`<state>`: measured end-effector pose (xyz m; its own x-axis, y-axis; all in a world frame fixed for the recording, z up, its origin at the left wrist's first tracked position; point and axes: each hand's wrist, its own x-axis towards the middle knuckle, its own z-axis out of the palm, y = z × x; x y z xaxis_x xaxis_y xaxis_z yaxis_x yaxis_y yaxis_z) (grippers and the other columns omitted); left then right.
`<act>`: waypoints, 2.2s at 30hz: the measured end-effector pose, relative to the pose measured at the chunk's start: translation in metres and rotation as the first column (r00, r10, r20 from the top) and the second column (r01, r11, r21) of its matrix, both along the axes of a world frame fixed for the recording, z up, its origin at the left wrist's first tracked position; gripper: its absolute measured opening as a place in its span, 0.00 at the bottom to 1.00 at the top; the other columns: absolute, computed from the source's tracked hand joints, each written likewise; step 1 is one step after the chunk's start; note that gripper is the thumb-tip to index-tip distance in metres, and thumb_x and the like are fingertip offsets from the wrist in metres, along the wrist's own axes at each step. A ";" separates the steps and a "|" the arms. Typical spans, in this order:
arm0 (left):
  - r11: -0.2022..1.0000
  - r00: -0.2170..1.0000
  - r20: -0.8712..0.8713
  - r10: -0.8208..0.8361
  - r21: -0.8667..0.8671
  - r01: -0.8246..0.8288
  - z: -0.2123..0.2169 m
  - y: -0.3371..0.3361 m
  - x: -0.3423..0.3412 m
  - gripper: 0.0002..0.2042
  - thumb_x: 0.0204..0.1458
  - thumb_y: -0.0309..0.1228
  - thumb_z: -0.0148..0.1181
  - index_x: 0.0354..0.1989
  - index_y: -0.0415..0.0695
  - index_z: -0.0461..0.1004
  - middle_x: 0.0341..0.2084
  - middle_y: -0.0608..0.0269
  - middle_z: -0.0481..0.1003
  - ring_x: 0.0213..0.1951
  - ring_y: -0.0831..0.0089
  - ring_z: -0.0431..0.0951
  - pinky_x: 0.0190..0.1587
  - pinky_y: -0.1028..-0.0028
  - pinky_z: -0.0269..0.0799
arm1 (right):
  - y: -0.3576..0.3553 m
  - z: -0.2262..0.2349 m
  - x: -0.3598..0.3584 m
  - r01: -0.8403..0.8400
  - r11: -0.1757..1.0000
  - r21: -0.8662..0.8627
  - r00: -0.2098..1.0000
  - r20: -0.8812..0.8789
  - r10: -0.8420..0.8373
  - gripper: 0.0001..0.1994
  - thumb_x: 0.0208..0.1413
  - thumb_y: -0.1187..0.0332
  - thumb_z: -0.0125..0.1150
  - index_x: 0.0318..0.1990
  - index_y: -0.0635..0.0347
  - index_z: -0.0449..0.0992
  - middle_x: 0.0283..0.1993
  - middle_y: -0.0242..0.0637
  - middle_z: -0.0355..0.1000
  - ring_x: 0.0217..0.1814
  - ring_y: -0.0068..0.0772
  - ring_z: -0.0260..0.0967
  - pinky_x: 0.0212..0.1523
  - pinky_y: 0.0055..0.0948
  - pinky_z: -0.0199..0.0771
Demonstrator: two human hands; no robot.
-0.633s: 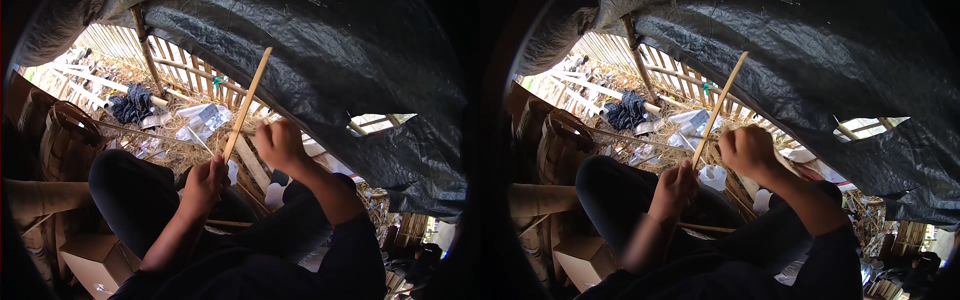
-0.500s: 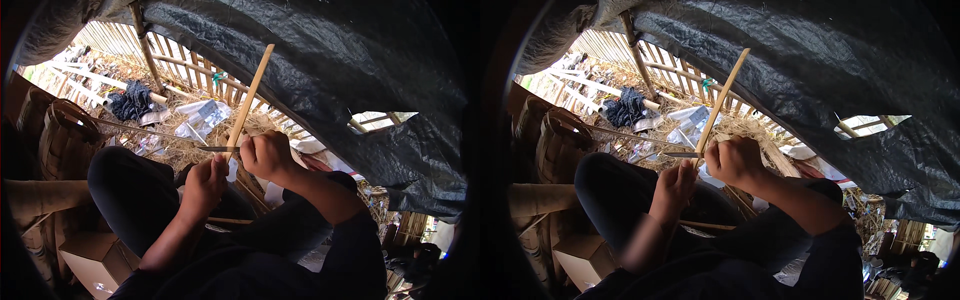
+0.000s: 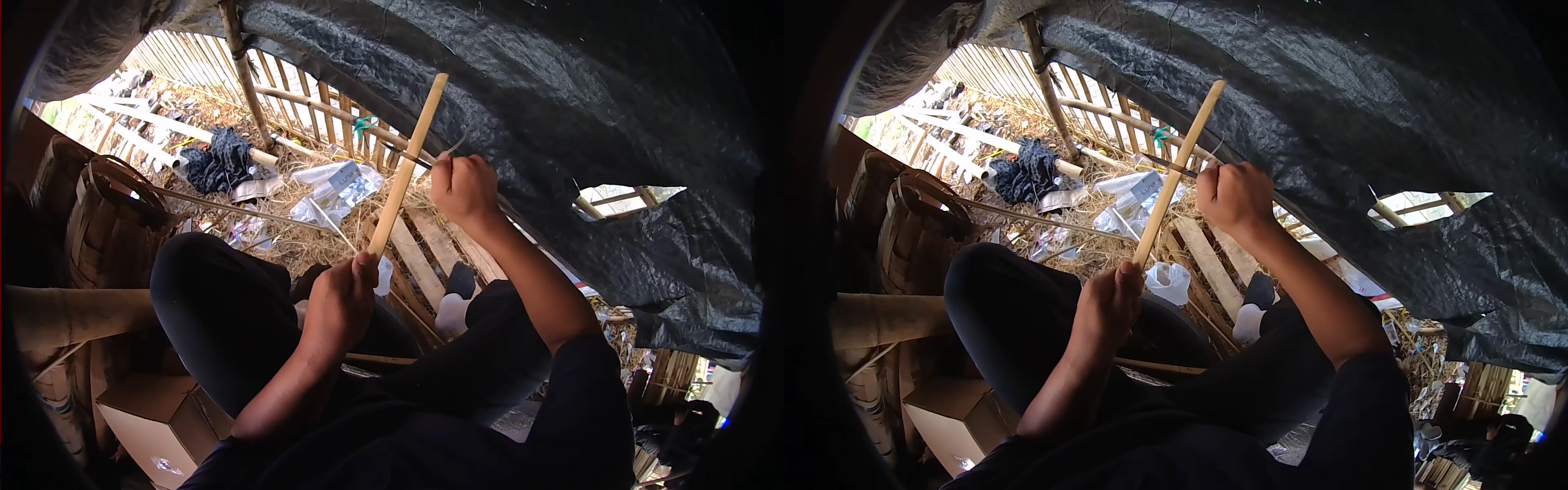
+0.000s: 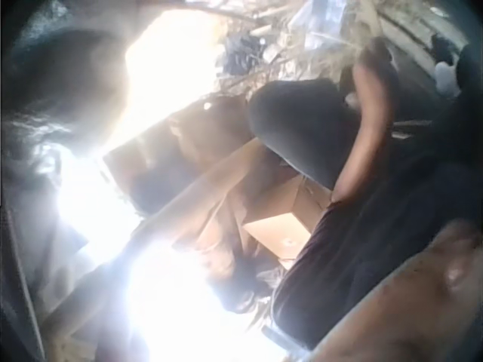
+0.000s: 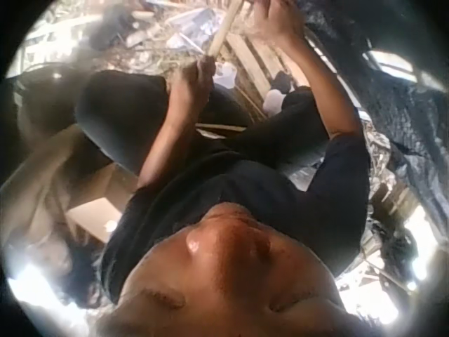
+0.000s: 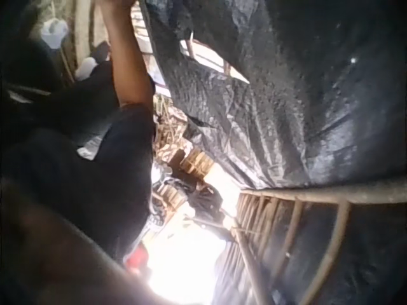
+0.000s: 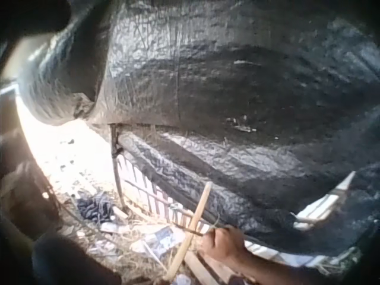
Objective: The person shaves the surface of a thin bamboo stick using a knife, repeatedly scraping the blade along the wood while rotating the stick by hand.
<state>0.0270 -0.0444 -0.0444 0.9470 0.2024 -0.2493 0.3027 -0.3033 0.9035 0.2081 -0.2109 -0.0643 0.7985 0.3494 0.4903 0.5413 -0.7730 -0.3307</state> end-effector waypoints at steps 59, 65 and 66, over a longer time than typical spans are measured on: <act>0.994 0.998 0.061 -0.033 -0.100 0.039 0.009 0.005 -0.008 0.24 0.67 0.42 0.41 0.23 0.35 0.68 0.12 0.56 0.65 0.16 0.66 0.65 0.24 0.67 0.62 | -0.010 0.000 0.016 0.099 0.995 0.012 0.993 0.065 -0.099 0.21 0.53 0.65 0.49 0.09 0.63 0.70 0.13 0.54 0.66 0.18 0.59 0.68 0.23 0.51 0.70; 0.901 0.986 -0.162 -0.042 -0.432 -0.033 0.013 0.010 -0.002 0.26 0.67 0.45 0.40 0.21 0.38 0.66 0.11 0.73 0.60 0.17 0.86 0.60 0.20 0.77 0.54 | 0.005 0.006 -0.031 -0.228 0.972 0.051 0.969 -0.082 0.232 0.18 0.51 0.70 0.51 0.09 0.61 0.66 0.11 0.52 0.63 0.15 0.57 0.66 0.21 0.48 0.65; 0.902 0.985 -0.166 -0.040 -0.429 -0.036 0.009 0.009 -0.003 0.26 0.67 0.45 0.40 0.21 0.38 0.66 0.11 0.73 0.60 0.17 0.86 0.60 0.20 0.77 0.54 | 0.012 0.008 -0.048 -0.266 0.964 0.024 0.960 -0.082 0.267 0.18 0.51 0.67 0.52 0.10 0.61 0.68 0.10 0.50 0.64 0.15 0.54 0.68 0.21 0.46 0.68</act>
<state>0.0239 -0.0353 -0.0353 0.8843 0.0383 -0.4653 0.4598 0.1021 0.8822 0.1604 -0.1985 -0.0562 0.7156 0.5491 0.4317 0.6971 -0.6005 -0.3918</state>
